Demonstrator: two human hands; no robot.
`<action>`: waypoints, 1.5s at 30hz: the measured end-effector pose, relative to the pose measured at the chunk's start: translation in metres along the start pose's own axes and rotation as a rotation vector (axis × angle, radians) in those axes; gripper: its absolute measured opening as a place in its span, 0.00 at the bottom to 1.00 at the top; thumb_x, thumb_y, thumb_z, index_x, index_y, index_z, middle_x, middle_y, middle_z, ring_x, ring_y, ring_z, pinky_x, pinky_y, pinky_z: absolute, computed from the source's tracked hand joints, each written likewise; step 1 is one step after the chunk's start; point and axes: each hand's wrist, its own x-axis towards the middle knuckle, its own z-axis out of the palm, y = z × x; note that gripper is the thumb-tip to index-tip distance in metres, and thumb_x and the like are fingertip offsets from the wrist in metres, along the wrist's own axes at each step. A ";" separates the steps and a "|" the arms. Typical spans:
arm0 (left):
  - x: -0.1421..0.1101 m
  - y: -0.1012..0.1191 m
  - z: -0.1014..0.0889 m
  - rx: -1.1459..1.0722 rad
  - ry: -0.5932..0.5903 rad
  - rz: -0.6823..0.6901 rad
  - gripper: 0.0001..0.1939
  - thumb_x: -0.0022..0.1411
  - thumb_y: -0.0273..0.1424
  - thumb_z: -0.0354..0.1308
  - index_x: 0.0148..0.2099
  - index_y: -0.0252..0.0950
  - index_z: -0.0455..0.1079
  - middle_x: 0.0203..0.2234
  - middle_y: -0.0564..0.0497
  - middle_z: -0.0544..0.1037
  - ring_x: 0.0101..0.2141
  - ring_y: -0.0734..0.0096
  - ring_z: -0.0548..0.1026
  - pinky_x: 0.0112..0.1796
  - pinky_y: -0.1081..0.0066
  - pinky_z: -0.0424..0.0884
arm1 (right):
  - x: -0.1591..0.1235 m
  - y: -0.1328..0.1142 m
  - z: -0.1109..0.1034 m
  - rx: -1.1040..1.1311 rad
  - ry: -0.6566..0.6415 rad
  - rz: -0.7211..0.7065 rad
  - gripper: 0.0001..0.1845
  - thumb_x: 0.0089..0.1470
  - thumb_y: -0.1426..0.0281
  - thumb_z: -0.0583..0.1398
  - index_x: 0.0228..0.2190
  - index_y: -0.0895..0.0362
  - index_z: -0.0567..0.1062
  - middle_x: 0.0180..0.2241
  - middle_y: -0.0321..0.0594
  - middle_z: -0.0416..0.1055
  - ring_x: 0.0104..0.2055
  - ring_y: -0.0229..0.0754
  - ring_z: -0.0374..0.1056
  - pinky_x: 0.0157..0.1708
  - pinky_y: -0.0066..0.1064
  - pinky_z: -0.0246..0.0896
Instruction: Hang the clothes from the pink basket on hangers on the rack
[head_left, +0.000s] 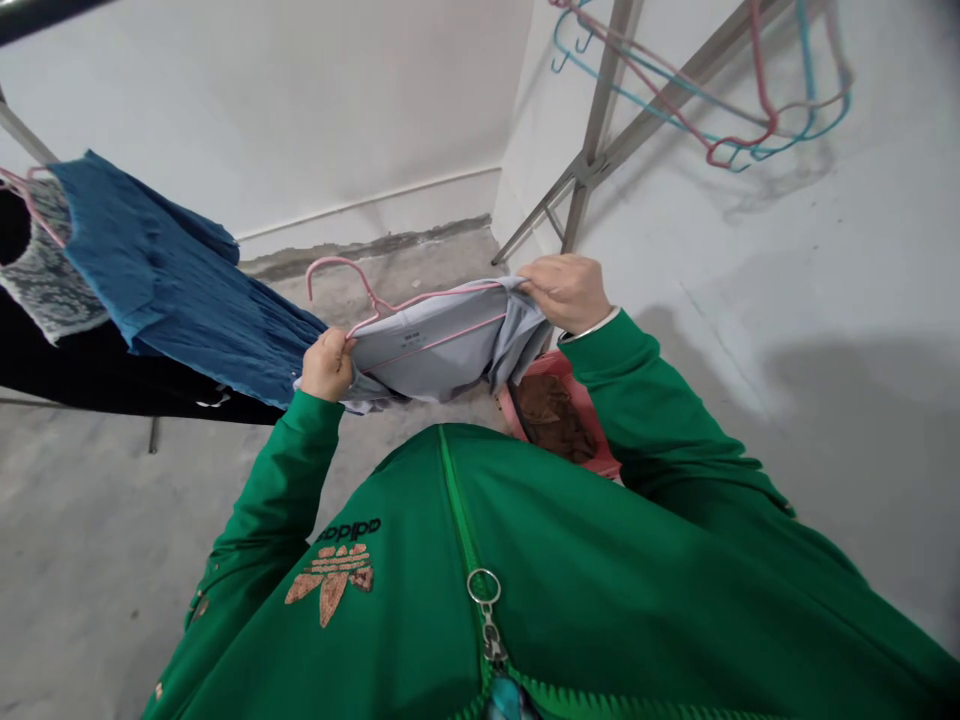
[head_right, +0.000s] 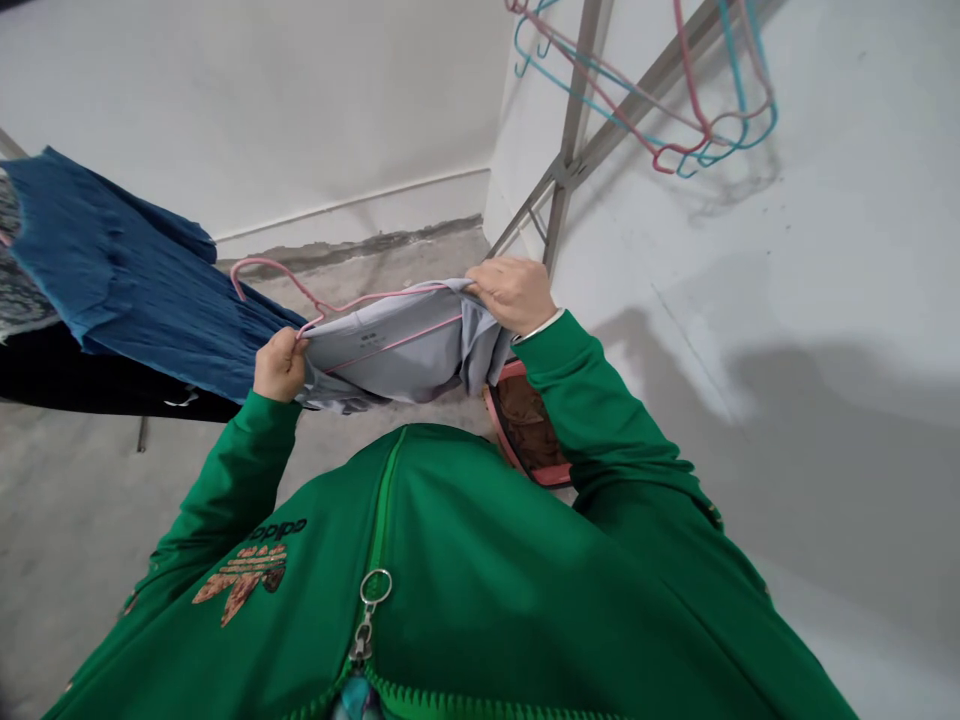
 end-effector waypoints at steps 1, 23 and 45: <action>-0.001 0.002 -0.001 0.003 0.026 -0.012 0.10 0.62 0.32 0.46 0.27 0.39 0.58 0.22 0.51 0.63 0.26 0.67 0.66 0.29 0.69 0.62 | 0.001 0.000 -0.001 -0.003 -0.014 -0.003 0.26 0.64 0.54 0.42 0.34 0.56 0.73 0.29 0.43 0.73 0.34 0.44 0.67 0.36 0.36 0.58; 0.006 0.047 -0.042 0.293 0.082 -0.233 0.12 0.64 0.34 0.46 0.28 0.37 0.61 0.25 0.48 0.62 0.28 0.65 0.63 0.30 0.66 0.56 | 0.022 -0.005 0.086 0.363 0.242 0.606 0.10 0.59 0.69 0.49 0.35 0.54 0.70 0.36 0.44 0.70 0.42 0.45 0.66 0.45 0.40 0.64; 0.009 0.018 -0.050 0.461 0.218 -0.338 0.17 0.69 0.37 0.40 0.30 0.36 0.60 0.29 0.47 0.61 0.28 0.66 0.56 0.29 0.64 0.38 | 0.013 -0.044 0.030 0.727 -0.415 0.212 0.08 0.45 0.68 0.62 0.29 0.58 0.75 0.27 0.37 0.72 0.26 0.35 0.63 0.31 0.29 0.59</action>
